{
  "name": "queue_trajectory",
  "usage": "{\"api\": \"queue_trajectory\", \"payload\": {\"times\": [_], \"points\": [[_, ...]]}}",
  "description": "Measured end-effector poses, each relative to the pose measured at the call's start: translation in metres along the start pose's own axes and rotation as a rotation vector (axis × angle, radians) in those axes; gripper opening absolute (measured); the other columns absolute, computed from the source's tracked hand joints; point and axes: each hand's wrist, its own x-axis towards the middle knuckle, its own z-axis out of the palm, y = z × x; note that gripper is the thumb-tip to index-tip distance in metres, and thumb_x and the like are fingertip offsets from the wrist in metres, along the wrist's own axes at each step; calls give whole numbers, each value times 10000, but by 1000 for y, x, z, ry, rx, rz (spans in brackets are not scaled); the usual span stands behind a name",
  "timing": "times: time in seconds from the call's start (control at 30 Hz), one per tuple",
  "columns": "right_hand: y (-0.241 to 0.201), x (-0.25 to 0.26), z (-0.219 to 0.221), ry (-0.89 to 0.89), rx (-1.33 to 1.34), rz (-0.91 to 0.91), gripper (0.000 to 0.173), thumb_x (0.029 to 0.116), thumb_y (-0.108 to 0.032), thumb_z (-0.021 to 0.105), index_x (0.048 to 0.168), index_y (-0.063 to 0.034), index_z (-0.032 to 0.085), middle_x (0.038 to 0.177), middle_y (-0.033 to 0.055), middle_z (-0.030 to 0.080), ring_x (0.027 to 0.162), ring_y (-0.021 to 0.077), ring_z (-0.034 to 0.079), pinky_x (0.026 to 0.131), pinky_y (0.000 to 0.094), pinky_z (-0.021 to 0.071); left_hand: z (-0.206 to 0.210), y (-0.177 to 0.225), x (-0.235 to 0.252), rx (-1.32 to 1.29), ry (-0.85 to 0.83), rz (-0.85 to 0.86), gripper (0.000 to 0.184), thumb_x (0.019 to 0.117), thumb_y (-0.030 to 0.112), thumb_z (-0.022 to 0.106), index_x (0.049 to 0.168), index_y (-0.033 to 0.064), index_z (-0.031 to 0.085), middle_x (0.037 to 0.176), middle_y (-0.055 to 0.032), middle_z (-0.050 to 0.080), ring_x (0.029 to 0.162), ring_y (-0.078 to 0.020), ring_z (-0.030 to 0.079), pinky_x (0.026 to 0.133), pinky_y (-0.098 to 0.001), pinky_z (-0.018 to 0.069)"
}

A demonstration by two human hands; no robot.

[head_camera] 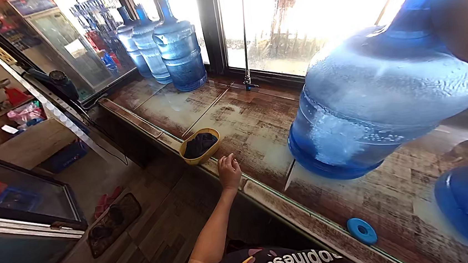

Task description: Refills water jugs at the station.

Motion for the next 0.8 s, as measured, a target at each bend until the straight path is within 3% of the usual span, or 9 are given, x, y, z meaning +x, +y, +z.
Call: {"api": "queue_trajectory", "payload": {"times": [0.07,0.1,0.2,0.27,0.33,0.47,0.6,0.73,0.8], "points": [[-4,-4,2,5,2,8,663,1086,-562,50,1277,-124,510,1014,-38,596,906,10,603,834,262,491,-2,-1,1,-94,-12,-10,332,974,73,558,1252,-49,693,1210,-247,703,1248,-438,605,1131,-516,422],[-6,-6,2,-10,8,10,686,1085,-557,37,1329,-104,491,1080,-9,600,963,31,607,876,282,490,-5,-2,1,-171,-35,-29,344,980,72,549,1270,-65,673,1202,-256,700,1227,-423,617,1106,-511,445],[-6,-8,0,-34,49,28,740,1084,-540,3,1439,-58,438,1230,73,617,1080,100,624,945,346,509,-26,5,-5,-460,-146,-156,387,1020,76,490,1355,-97,576,1132,-253,692,1023,-288,689,943,-428,547],[-9,-10,0,-46,66,48,747,1082,-539,-9,1460,-55,416,1249,90,610,1086,117,626,940,355,513,-44,14,-16,-592,-236,-166,371,1032,83,470,1341,-94,574,920,-131,691,757,-115,643,742,-287,549],[-10,-10,0,-67,72,47,759,1081,-533,-21,1462,-41,414,1265,105,603,1095,127,623,945,353,511,-61,20,-29,-687,-427,-157,348,1021,67,454,1299,-84,599,739,8,604,594,-15,528,603,-202,480],[-12,-13,2,-56,105,41,732,1093,-516,10,1434,-28,436,1211,110,604,1051,132,618,912,349,511,-77,21,-56,-749,-965,-199,351,1026,116,455,1299,-48,603,714,76,564,579,-2,508,614,-219,493],[-16,-18,1,-88,64,7,767,1089,-508,-18,1438,15,421,1226,156,599,1060,154,620,920,355,509,-57,2,-85,-708,-1396,-335,303,1054,173,464,1232,3,642,606,122,507,520,13,478,566,-188,466],[-17,-20,1,-87,32,16,790,1086,-509,-30,1462,25,416,1327,211,570,1162,207,604,986,393,488,-49,0,-108,-592,-1534,-440,288,1077,222,467,1157,32,667,614,94,480,512,-12,434,534,-206,429],[-18,-20,2,-74,30,21,791,1087,-508,-27,1452,18,438,1322,202,579,1163,202,605,989,388,487,-128,79,-103,-540,-1337,-403,221,1050,111,496,972,9,676,694,52,550,619,12,479,625,-166,429]]}}
